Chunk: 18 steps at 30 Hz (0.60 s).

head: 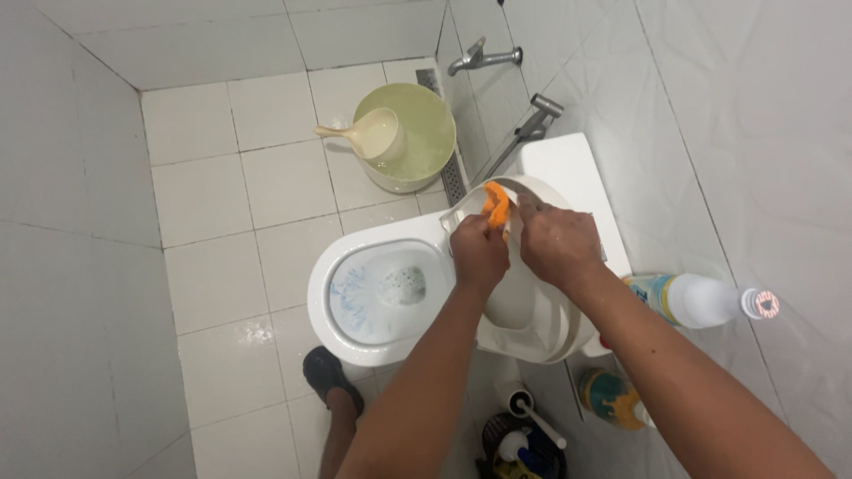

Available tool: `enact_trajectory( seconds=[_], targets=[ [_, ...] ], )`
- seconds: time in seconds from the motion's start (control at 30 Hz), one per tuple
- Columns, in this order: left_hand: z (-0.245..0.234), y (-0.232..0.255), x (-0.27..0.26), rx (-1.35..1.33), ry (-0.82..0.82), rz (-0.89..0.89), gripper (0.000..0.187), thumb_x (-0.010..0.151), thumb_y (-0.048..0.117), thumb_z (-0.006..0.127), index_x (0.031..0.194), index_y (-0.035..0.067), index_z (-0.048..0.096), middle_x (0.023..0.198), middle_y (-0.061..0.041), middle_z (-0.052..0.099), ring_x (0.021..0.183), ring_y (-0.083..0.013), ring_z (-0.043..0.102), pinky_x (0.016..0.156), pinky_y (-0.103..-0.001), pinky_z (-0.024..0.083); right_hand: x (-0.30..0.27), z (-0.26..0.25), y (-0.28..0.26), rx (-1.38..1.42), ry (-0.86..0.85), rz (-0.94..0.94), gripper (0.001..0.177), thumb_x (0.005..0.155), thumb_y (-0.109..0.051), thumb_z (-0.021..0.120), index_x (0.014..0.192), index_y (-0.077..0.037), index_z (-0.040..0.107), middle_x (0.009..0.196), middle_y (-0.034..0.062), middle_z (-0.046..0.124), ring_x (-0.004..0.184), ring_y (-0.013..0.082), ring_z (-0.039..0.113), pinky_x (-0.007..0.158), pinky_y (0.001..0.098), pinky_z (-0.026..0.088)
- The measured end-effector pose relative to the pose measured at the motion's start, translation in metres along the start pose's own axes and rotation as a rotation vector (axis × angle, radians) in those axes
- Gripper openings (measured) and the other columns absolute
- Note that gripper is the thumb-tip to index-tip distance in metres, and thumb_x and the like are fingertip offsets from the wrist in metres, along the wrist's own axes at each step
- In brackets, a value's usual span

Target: The person cleans a toilet by applying cleaning agents to a cloth and wiping the toilet tank and seat. They use a scoop to pour water from a bucket onto the cloth and into the bowl, then continue wiping the seat and rim with the cloth.

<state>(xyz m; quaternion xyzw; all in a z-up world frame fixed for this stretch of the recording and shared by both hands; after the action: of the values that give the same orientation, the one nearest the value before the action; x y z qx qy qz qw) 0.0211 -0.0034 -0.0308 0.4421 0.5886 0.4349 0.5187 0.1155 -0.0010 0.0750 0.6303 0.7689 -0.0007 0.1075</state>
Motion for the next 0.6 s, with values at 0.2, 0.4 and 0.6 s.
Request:
enact_trajectory(
  seconds=[0.2,0.4,0.6],
  targets=[
    [-0.003,0.027,-0.056,-0.056,0.055,0.315,0.010,0.080,0.003,0.063,0.086,-0.004,0.066,0.082,-0.016,0.064,0.071,-0.0289,0.064,0.062,-0.038,0.050,0.001,-0.002,0.002,0.056,0.103,-0.063,0.042,0.082,-0.016,0.052,0.119,0.002,0.059,0.075,0.0166,0.069,0.059,0.0293,0.068,0.051,0.0402,0.054],
    [-0.008,0.021,-0.015,-0.014,0.104,-0.127,0.022,0.089,0.014,0.060,0.074,-0.001,0.063,0.079,-0.013,0.065,0.070,-0.0279,0.065,0.066,-0.038,0.053,-0.004,-0.005,-0.002,-0.068,0.291,-0.130,0.026,0.091,-0.017,0.052,0.108,-0.001,0.064,0.061,0.0114,0.067,0.047,0.0244,0.064,0.042,0.0370,0.050],
    [-0.001,0.022,0.059,0.272,-0.054,0.606,0.019,0.082,0.003,0.052,0.094,0.000,0.067,0.099,-0.019,0.063,0.092,-0.0365,0.060,0.084,-0.044,0.048,0.001,0.002,0.001,0.022,0.178,-0.071,0.031,0.080,-0.011,0.053,0.109,-0.001,0.062,0.065,0.0110,0.067,0.047,0.0247,0.065,0.043,0.0367,0.051]
  ],
)
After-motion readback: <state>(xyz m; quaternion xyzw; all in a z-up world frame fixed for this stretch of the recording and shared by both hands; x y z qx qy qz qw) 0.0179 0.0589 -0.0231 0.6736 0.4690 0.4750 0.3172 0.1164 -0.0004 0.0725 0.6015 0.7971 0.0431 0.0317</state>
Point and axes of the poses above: each hand's wrist, its own x-axis towards the middle knuckle, its own z-axis out of the palm, y = z × x, the point moved 3 cm from there along x, towards the middle knuckle
